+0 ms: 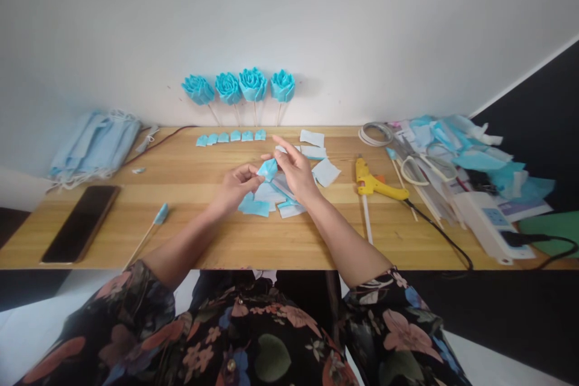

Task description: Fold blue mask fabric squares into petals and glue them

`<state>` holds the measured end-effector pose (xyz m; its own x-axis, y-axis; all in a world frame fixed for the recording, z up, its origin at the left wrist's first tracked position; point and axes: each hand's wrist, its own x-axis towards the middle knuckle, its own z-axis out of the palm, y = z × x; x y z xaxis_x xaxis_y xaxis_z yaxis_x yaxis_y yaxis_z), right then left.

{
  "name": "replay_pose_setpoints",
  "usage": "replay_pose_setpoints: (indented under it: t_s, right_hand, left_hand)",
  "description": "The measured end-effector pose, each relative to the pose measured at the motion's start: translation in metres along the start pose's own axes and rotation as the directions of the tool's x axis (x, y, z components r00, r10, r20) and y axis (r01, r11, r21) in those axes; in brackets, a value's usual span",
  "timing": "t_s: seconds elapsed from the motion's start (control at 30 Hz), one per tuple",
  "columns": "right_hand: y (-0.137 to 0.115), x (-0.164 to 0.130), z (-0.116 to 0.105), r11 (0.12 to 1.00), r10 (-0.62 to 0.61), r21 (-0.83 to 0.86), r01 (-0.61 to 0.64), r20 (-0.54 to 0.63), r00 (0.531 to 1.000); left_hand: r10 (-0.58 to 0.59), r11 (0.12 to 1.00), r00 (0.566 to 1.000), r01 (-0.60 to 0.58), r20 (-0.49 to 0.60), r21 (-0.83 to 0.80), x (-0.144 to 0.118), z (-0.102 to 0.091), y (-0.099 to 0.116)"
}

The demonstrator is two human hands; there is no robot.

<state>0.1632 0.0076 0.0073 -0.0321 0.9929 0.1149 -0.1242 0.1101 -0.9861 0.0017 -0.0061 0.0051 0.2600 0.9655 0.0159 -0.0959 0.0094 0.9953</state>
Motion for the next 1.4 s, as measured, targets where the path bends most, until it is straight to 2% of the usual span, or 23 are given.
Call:
replay_pose_setpoints:
  t_s: [0.13, 0.23, 0.33, 0.57, 0.7, 0.87, 1.1, 1.27, 1.4]
  right_hand:
    - [0.002, 0.001, 0.0, 0.998, 0.007, 0.061, -0.01, 0.049, 0.999]
    - [0.006, 0.001, 0.001, 0.998, 0.011, 0.064, -0.02, 0.135, 0.991]
    - [0.009, 0.001, 0.003, 0.998, -0.001, 0.058, -0.01, 0.188, 0.982]
    - [0.014, -0.001, 0.001, 0.998, -0.048, -0.038, 0.057, 0.206, 0.977]
    - [0.013, -0.001, 0.0, 0.995, -0.061, -0.067, 0.076, 0.196, 0.979]
    - [0.011, 0.002, -0.001, 0.998, -0.06, -0.022, 0.063, 0.112, 0.992]
    - [0.013, 0.004, -0.002, 0.99, -0.128, -0.055, 0.131, 0.057, 0.99]
    - [0.009, 0.003, -0.001, 0.999, -0.052, 0.001, 0.052, 0.023, 0.998]
    - [0.008, 0.002, 0.001, 0.997, -0.034, 0.068, 0.029, 0.074, 0.997]
  left_hand:
    - [0.023, 0.998, 0.997, -0.028, -0.074, -0.064, 0.001, -0.002, 0.0]
    - [0.005, 0.993, 0.993, -0.019, -0.12, -0.114, 0.003, -0.003, -0.003]
    - [-0.001, 0.993, 0.993, -0.012, -0.117, -0.114, 0.003, -0.003, -0.004]
    - [-0.005, 0.998, 0.995, -0.001, -0.102, -0.056, 0.002, -0.003, -0.003]
    - [-0.009, 0.998, 0.993, 0.001, -0.117, -0.064, 0.003, -0.004, -0.004]
    - [-0.029, 0.997, 0.988, 0.016, -0.155, -0.081, 0.004, -0.004, -0.002]
    - [-0.024, 0.997, 0.994, 0.016, -0.111, -0.072, 0.003, -0.003, -0.001]
    - [-0.026, 0.998, 0.993, 0.019, -0.112, -0.064, 0.002, -0.003, 0.0]
    - [-0.023, 0.997, 0.994, 0.015, -0.108, -0.072, 0.002, -0.003, 0.0]
